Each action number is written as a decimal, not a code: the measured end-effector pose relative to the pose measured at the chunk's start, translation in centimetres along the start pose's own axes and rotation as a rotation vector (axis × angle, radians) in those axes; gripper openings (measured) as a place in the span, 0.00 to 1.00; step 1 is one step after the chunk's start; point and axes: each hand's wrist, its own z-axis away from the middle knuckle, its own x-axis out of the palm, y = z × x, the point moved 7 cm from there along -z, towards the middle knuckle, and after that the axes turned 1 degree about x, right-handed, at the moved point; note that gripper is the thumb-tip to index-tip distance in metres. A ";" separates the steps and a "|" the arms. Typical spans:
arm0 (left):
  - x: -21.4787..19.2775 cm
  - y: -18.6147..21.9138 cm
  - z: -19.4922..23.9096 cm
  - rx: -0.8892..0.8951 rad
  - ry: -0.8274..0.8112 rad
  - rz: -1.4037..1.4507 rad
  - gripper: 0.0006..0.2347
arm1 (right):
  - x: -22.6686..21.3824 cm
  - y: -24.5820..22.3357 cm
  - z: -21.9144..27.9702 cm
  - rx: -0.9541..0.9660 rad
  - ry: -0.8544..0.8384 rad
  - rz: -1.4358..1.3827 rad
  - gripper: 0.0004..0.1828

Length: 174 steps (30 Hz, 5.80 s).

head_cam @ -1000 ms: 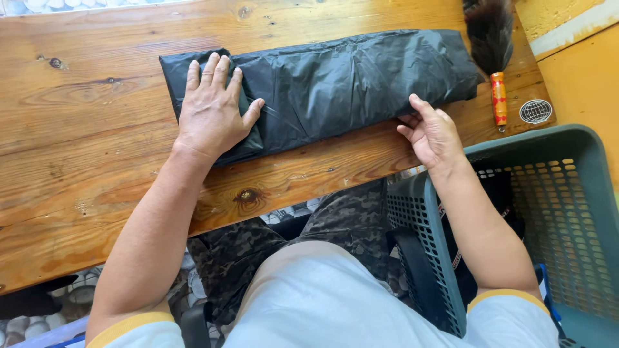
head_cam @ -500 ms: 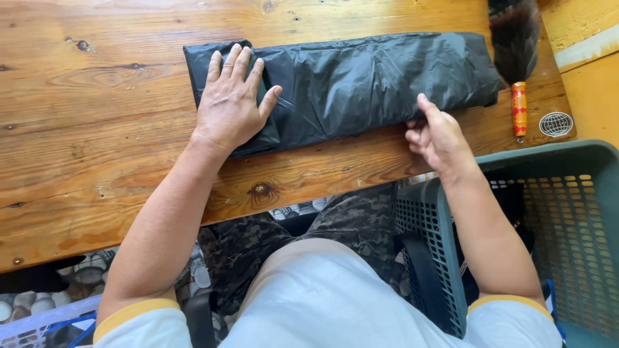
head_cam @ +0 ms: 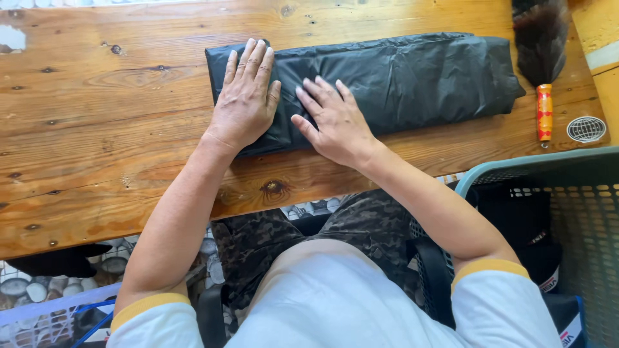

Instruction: The person zips up a small black pouch and places it into a basket. They then retrieve a large black tarp, unfold it on a wooden table, and use a feather duster to clean the surface. Finally, the person folds the tarp neatly into a compact rectangular shape.

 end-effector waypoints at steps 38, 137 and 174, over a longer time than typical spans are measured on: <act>-2.4 9.2 4.3 -0.048 0.226 -0.005 0.35 | -4.1 2.2 -0.1 0.075 0.389 -0.328 0.18; 8.0 9.4 -8.4 0.158 -0.582 -0.119 0.45 | -2.5 33.6 8.4 0.674 0.934 -2.276 0.49; 8.6 9.0 -8.4 0.123 -0.594 -0.100 0.46 | -2.4 16.9 17.1 1.216 0.764 -1.526 0.11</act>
